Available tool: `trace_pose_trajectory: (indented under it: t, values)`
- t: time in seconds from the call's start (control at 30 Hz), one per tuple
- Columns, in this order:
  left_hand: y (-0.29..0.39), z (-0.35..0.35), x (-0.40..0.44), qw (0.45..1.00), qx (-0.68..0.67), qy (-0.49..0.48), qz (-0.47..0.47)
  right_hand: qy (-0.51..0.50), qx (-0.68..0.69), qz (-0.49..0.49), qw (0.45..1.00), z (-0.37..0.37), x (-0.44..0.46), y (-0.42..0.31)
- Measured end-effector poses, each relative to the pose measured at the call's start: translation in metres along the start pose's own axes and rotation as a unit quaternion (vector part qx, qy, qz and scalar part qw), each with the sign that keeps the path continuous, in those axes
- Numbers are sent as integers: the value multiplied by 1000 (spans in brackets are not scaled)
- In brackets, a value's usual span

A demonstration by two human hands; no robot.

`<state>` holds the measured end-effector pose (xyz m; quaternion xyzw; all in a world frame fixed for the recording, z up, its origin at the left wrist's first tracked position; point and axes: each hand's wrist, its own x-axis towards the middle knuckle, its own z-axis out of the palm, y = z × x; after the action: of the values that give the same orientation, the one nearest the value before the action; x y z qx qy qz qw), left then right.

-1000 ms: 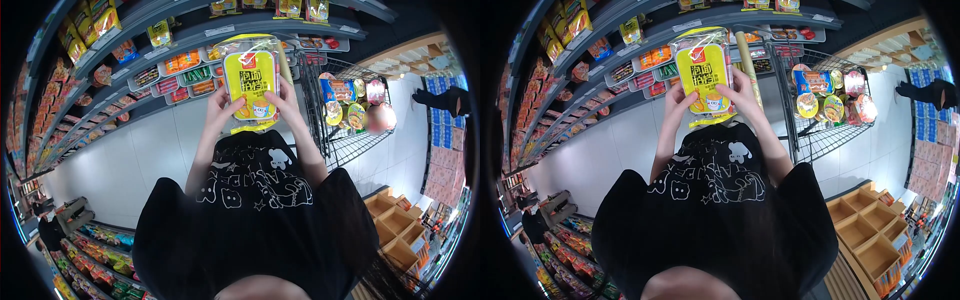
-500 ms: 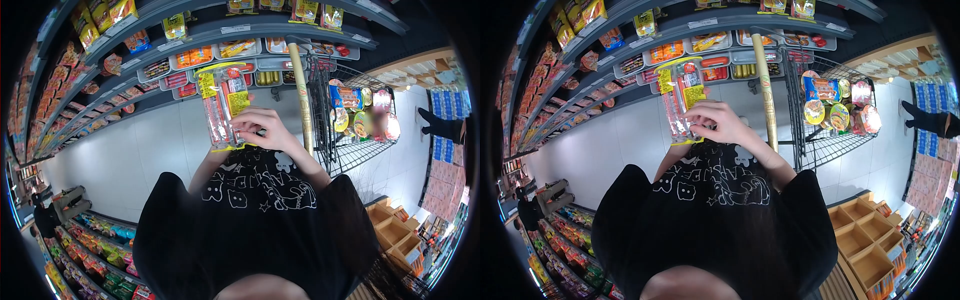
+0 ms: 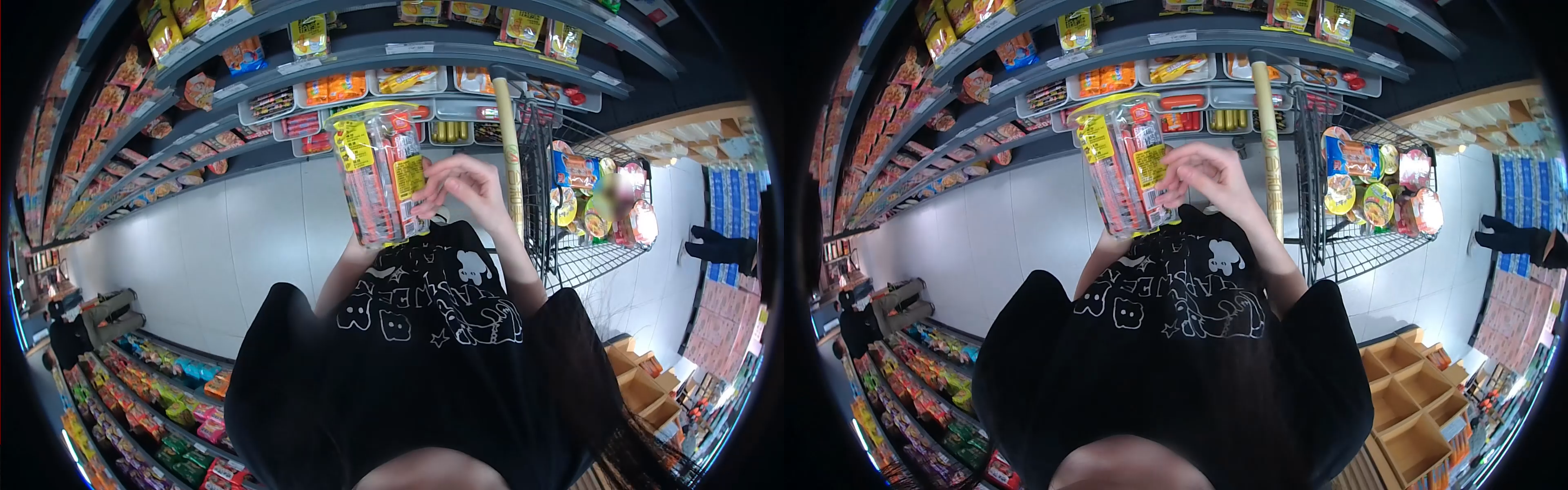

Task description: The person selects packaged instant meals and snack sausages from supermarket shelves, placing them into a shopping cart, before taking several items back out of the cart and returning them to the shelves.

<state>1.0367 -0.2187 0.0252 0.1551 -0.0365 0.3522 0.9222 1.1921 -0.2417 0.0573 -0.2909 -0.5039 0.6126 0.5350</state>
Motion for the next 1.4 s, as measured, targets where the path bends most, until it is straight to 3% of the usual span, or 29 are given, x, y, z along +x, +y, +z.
trace_pose_trajectory:
  t: [0.03, 0.07, 0.13, 0.17, 0.2, 0.27, 0.33, 0.4, 0.47, 0.53, 0.6, 0.67, 0.73, 0.8, 0.87, 0.93, 0.97, 1.03, 1.07, 1.13, 1.2, 1.27, 1.33, 1.4]
  values:
    - [-3, 11, -2, 995, 35, 84, 34, 13, -7, 42, 999, -7, -2, -1]
    - [-4, -5, -2, 995, 35, 84, 31, 16, -7, 40, 999, -9, 0, -2]
    - [-11, -65, -2, 933, 195, 263, 151, 38, -43, 11, 998, -13, 4, -7]
    - [-9, -78, -2, 930, 192, 249, 191, 16, -117, 40, 992, -17, 5, -9]
    - [-5, -68, 4, 937, 188, 239, 169, 22, -167, 46, 985, -10, 6, -22]
    - [-3, -31, 17, 856, 369, 318, 175, 31, -273, -6, 962, -6, 5, -16]
    - [-14, -22, 26, 855, 379, 313, 164, 81, -347, 10, 934, -1, -2, -15]
    - [-19, -11, 36, 853, 392, 307, 155, 193, -282, 137, 930, -6, -12, -29]
    - [-22, 4, 53, 849, 505, 142, 63, 284, -324, 42, 901, -34, -37, -12]
    - [-28, 25, 78, 831, 549, 75, 43, 392, -226, -39, 891, -52, -58, -33]
    - [-32, 31, 98, 697, 711, -73, 58, 524, -162, -49, 835, -68, -82, -55]
    - [-46, 33, 107, 729, 678, -88, 37, 628, -132, -38, 766, -105, -114, -63]
    - [-59, 36, 112, 704, 689, -156, -75, 714, -209, -24, 667, -144, -146, -64]
    - [-74, 37, 114, 690, 678, -222, -124, 762, -353, 77, 538, -193, -182, -35]
    - [-85, 36, 115, 644, 682, -287, -195, 792, -341, 145, 485, -239, -213, 11]
    - [-96, 30, 115, 606, 694, -310, -233, 830, -122, 168, 518, -288, -250, 81]
    - [-99, 26, 117, 593, 701, -310, -247, 841, -119, 243, 469, -297, -254, 104]
    - [-103, 18, 120, 619, 685, -271, -271, 859, -63, 313, 399, -308, -248, 136]
    - [-104, 17, 121, 630, 677, -240, -294, 873, -60, 345, 339, -307, -241, 146]
    - [-103, 21, 125, 637, 668, -205, -326, 853, -29, 432, 290, -316, -239, 157]
    - [-105, 23, 126, 650, 661, -188, -325, 847, -45, 445, 288, -320, -242, 171]
    - [-104, 23, 125, 650, 662, -180, -326, 840, -108, 406, 344, -320, -250, 179]
    - [-105, 24, 127, 649, 663, -179, -326, 827, -31, 425, 366, -329, -267, 194]
    - [-107, 28, 129, 647, 667, -138, -343, 760, -77, 515, 388, -340, -273, 215]
